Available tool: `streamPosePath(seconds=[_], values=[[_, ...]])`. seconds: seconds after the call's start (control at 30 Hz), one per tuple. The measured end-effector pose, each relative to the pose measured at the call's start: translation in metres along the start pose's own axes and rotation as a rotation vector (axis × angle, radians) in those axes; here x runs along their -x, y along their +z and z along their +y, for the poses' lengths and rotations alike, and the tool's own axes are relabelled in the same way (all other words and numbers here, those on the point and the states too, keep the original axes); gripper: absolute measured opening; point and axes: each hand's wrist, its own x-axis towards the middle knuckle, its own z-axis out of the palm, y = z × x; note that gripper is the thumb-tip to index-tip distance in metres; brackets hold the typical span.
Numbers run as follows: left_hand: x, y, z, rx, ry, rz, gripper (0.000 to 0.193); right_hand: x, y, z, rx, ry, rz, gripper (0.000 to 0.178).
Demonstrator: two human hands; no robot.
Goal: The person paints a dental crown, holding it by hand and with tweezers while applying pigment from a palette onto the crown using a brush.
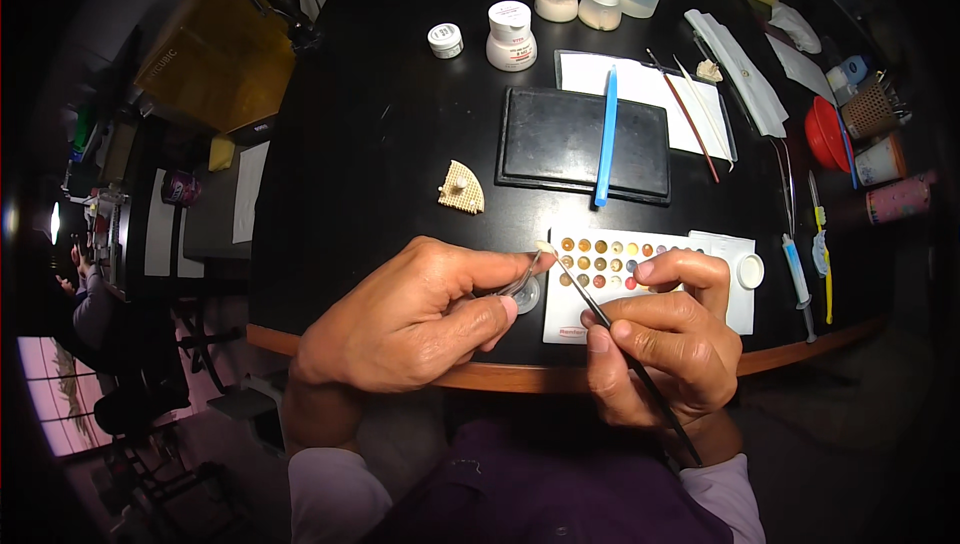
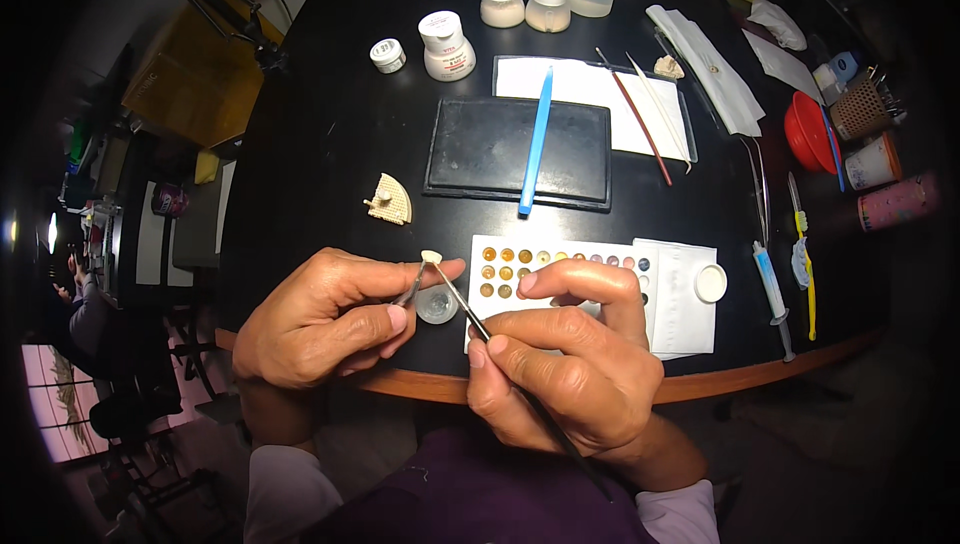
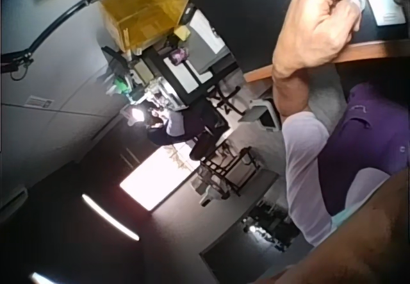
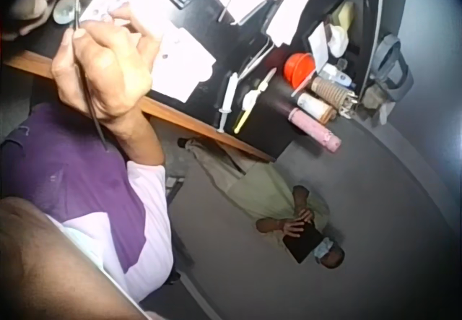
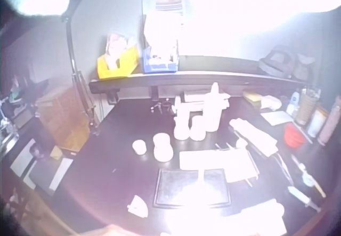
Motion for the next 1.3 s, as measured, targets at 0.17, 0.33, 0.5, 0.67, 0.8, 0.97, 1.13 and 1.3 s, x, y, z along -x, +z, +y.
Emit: streamPosePath(seconds=[0.17,0.33,0.5,0.67,0.8,0.97,1.13,1.3], values=[[-0.0005,-0.0010,0.0013,-0.063,-0.009,0.002,0.049,-0.0006,-0.0001,0.0002,0.020,-0.017,-0.020,0.029],[-0.0011,-0.0001,-0.0013,-0.076,0.006,0.015,0.049,-0.0010,0.0012,0.0002,0.017,-0.017,-0.020,0.029],[-0.0004,-0.0006,0.0004,-0.071,-0.001,0.013,0.050,-0.0011,0.0006,0.0001,0.014,-0.008,-0.024,0.026],[0.0000,-0.0004,0.0009,-0.069,-0.009,0.016,0.050,0.0001,0.0005,0.0002,-0.003,-0.007,-0.013,0.026],[-0.0012,-0.0010,-0.0017,-0.093,0.012,0.009,0.050,0.0006,0.0000,0.0003,-0.015,-0.004,-0.004,0.027],[0.0001,0.0010,0.0030,-0.030,0.009,0.021,0.049,0.0000,0.0002,-0.0001,-0.023,0.000,-0.014,0.030],[-0.0001,0.0010,0.0034,-0.020,-0.005,0.023,0.049,0.0001,0.0016,0.0004,-0.025,0.010,-0.009,0.030],[-0.0004,0.0013,0.0029,-0.009,-0.005,0.017,0.049,0.0008,0.0036,0.0016,-0.032,0.007,-0.005,0.029]])
